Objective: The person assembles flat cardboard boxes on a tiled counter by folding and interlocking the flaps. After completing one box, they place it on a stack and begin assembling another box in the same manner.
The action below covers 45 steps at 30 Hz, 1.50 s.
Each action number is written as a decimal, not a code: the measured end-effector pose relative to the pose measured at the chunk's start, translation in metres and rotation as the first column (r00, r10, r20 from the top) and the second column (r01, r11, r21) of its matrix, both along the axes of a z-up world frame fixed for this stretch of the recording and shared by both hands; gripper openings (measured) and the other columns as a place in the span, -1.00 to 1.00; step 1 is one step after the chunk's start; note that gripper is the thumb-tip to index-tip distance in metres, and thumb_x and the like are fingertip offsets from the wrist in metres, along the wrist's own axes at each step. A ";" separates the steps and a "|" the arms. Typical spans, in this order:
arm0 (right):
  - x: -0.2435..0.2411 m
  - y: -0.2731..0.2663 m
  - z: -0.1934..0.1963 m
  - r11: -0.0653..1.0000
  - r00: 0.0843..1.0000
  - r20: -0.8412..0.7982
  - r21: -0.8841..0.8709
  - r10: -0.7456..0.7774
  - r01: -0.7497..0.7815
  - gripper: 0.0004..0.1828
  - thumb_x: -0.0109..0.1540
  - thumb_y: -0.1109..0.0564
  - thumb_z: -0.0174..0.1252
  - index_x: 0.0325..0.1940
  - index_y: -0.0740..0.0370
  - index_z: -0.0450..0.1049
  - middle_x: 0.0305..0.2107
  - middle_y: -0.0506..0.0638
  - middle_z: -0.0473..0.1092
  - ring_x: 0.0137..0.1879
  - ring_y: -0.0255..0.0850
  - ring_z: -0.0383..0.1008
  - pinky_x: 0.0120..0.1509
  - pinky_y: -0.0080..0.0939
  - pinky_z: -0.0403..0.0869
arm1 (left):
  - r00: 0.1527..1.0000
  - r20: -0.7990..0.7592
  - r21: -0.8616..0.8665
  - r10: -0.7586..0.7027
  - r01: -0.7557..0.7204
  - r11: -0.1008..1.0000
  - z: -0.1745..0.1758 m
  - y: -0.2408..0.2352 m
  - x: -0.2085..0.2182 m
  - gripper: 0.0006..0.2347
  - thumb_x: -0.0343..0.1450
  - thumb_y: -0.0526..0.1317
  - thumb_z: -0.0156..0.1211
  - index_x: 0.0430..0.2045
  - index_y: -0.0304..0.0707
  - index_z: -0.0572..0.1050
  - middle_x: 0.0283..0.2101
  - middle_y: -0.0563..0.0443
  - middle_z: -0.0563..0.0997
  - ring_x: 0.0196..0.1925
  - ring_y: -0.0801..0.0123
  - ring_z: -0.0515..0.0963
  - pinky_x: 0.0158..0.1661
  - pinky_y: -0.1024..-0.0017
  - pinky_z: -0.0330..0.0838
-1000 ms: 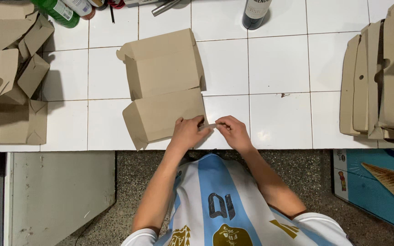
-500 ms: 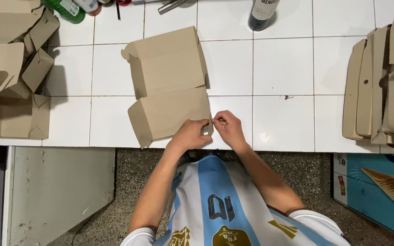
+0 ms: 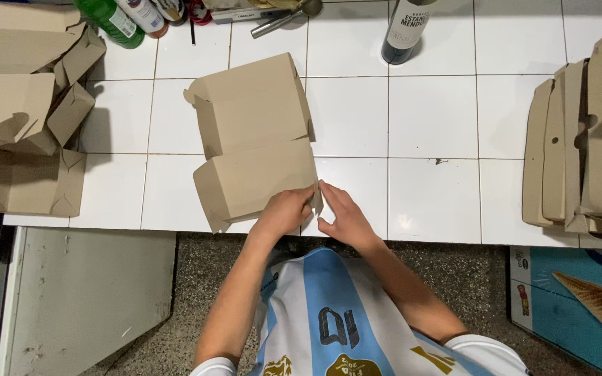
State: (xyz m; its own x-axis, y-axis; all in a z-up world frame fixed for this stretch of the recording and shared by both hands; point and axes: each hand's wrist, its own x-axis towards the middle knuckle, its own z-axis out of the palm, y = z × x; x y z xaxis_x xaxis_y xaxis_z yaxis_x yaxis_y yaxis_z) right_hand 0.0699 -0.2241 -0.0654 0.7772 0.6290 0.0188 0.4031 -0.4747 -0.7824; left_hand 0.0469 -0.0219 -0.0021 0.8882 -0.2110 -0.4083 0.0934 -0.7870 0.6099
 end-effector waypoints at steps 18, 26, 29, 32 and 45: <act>0.013 -0.019 0.001 0.904 0.908 0.083 -0.087 -0.412 0.418 -0.62 0.45 0.03 -0.11 0.26 0.02 0.52 0.06 -0.10 0.53 0.25 -0.16 0.46 0.53 0.03 0.19 | 0.764 0.596 -0.003 0.248 -0.306 0.952 0.096 0.102 -0.044 -0.76 0.50 -0.22 0.18 0.05 -0.12 0.59 0.03 -0.10 0.62 0.18 0.09 0.55 0.23 0.06 0.38; -0.032 0.007 -0.032 0.894 0.849 0.318 0.302 -0.422 0.331 -0.76 0.35 0.12 0.00 0.00 0.10 0.55 -0.16 -0.04 0.44 -0.02 -0.14 0.47 0.09 -0.16 0.48 | 0.895 0.405 0.547 -0.184 -0.076 0.834 0.022 0.230 0.003 -0.51 0.42 -0.44 0.08 0.23 0.18 0.47 0.47 0.06 0.31 0.53 -0.02 0.19 0.39 -0.13 0.09; -0.063 0.037 -0.018 0.903 0.875 0.386 0.412 -0.292 0.120 -0.83 0.23 0.20 0.11 -0.15 0.12 0.59 -0.26 -0.09 0.46 -0.23 -0.21 0.52 -0.18 -0.32 0.57 | 0.889 0.300 0.656 -0.346 0.071 0.751 0.014 0.236 0.018 -0.57 0.47 -0.32 0.09 0.21 0.34 0.45 0.51 0.18 0.23 0.59 0.07 0.06 0.46 -0.13 -0.06; -0.085 0.077 0.034 0.906 0.920 0.333 0.421 -0.207 0.051 -0.88 0.23 0.21 0.18 -0.21 0.08 0.61 -0.36 -0.13 0.49 -0.41 -0.20 0.51 -0.36 -0.26 0.57 | 0.859 0.307 0.668 -0.411 0.113 0.735 0.002 0.238 0.027 -0.72 0.48 -0.22 0.13 0.03 0.32 0.54 0.41 0.24 0.36 0.58 0.14 0.10 0.47 -0.15 -0.15; -0.120 0.119 0.058 0.923 0.831 0.406 0.098 -0.380 0.373 -0.52 0.26 -0.21 0.27 0.10 0.12 0.49 0.00 0.10 0.44 0.09 0.08 0.53 0.15 0.19 0.52 | 0.809 0.418 0.461 -0.413 0.203 0.864 -0.040 0.177 0.011 -0.82 0.37 -0.02 0.13 -0.36 -0.01 0.60 -0.37 0.02 0.66 -0.21 0.15 0.66 0.16 -0.09 0.24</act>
State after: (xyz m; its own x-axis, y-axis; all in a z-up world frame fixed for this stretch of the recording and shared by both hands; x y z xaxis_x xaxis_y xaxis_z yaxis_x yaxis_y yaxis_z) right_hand -0.0506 -0.1049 -0.0074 0.8731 0.2865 0.3946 0.4802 -0.6456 -0.5938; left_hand 0.0581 0.1551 -0.0417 0.9011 -0.4313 -0.0454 -0.4203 -0.8943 0.1536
